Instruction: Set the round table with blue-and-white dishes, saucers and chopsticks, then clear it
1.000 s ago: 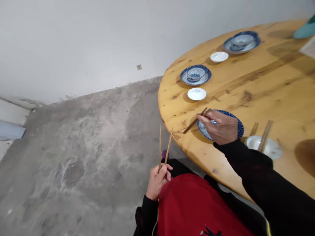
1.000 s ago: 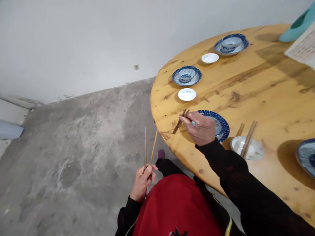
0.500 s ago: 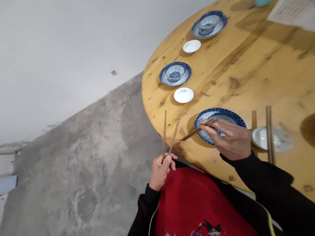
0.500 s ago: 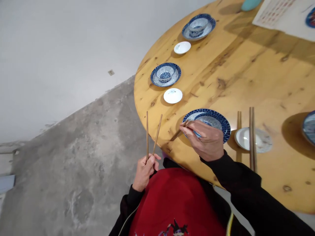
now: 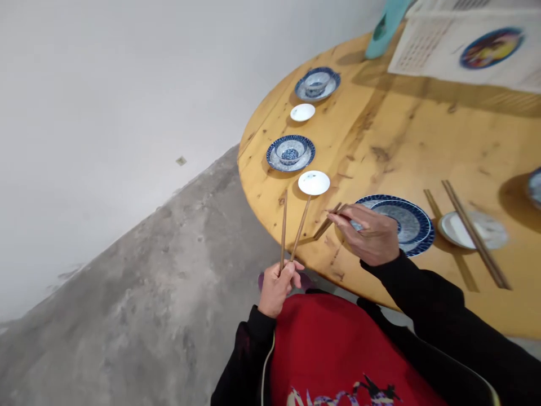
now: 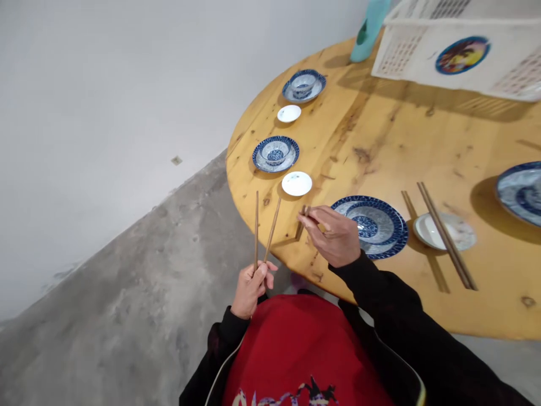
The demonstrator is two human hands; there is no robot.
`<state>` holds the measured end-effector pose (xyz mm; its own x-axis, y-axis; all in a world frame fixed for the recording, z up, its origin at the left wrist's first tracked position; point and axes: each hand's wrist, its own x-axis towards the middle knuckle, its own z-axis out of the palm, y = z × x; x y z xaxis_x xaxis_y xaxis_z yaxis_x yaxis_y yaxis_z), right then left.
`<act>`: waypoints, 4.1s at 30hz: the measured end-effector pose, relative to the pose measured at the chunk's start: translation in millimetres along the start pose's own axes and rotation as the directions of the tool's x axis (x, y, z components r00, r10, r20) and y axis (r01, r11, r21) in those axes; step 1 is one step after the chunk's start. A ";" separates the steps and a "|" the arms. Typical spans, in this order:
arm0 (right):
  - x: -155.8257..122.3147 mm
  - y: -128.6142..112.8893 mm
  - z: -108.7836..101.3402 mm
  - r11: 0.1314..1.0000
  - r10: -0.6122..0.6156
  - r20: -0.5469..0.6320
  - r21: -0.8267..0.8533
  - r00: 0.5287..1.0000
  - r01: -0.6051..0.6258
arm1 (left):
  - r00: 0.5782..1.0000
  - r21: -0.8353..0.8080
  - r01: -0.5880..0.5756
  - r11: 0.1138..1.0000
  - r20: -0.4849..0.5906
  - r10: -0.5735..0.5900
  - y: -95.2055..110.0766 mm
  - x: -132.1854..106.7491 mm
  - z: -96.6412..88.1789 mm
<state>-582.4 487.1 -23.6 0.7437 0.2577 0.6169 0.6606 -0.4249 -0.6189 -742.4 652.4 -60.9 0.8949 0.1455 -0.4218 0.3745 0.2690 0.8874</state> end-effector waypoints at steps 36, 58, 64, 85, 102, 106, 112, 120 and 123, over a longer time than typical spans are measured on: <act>-13.1 -7.8 15.7 0.855 0.290 -0.269 -0.360 0.919 -0.375 | 0.952 0.107 0.018 0.994 0.303 -0.050 30.4 58.9 -92.0; -4.2 -14.4 22.2 0.896 0.176 -0.241 -0.363 0.955 -0.256 | 0.944 0.075 0.040 0.996 0.324 -0.062 29.7 68.5 -78.7; 7.7 -26.5 43.5 0.929 0.190 -0.193 -0.281 0.963 -0.240 | 0.950 0.000 0.022 1.000 0.311 -0.021 25.4 76.4 -78.3; 4.3 -22.9 41.5 0.893 0.265 -0.161 -0.332 0.951 -0.305 | 0.952 -0.018 0.038 0.999 0.304 -0.031 10.6 71.8 -86.6; 15.8 -30.5 41.6 0.852 0.415 -0.147 -0.284 0.898 -0.440 | 0.955 -0.004 0.019 1.000 0.297 -0.017 15.0 78.5 -87.2; 23.8 -40.3 37.8 0.831 0.512 -0.111 -0.186 0.852 -0.524 | 0.963 -0.019 -0.008 1.000 0.269 0.013 14.9 78.8 -88.2; 29.1 -55.8 38.3 0.745 0.653 0.129 0.069 0.747 -0.663 | 0.986 0.031 -0.100 0.994 0.138 0.095 10.9 82.6 -91.4; 32.9 -54.4 60.2 0.592 0.683 0.307 0.299 0.663 -0.748 | 0.985 0.093 -0.085 0.992 0.161 0.069 15.0 80.2 -91.6; 33.6 -51.3 68.1 0.540 0.705 0.324 0.330 0.630 -0.774 | 0.983 0.048 -0.022 0.999 0.182 0.013 17.4 78.0 -90.6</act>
<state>-584.3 576.6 -4.2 0.9681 0.1442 -0.2051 -0.1848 -0.1428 -0.9724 -688.0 754.7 -95.2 0.9288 -0.0265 -0.3697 0.3662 0.2198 0.9042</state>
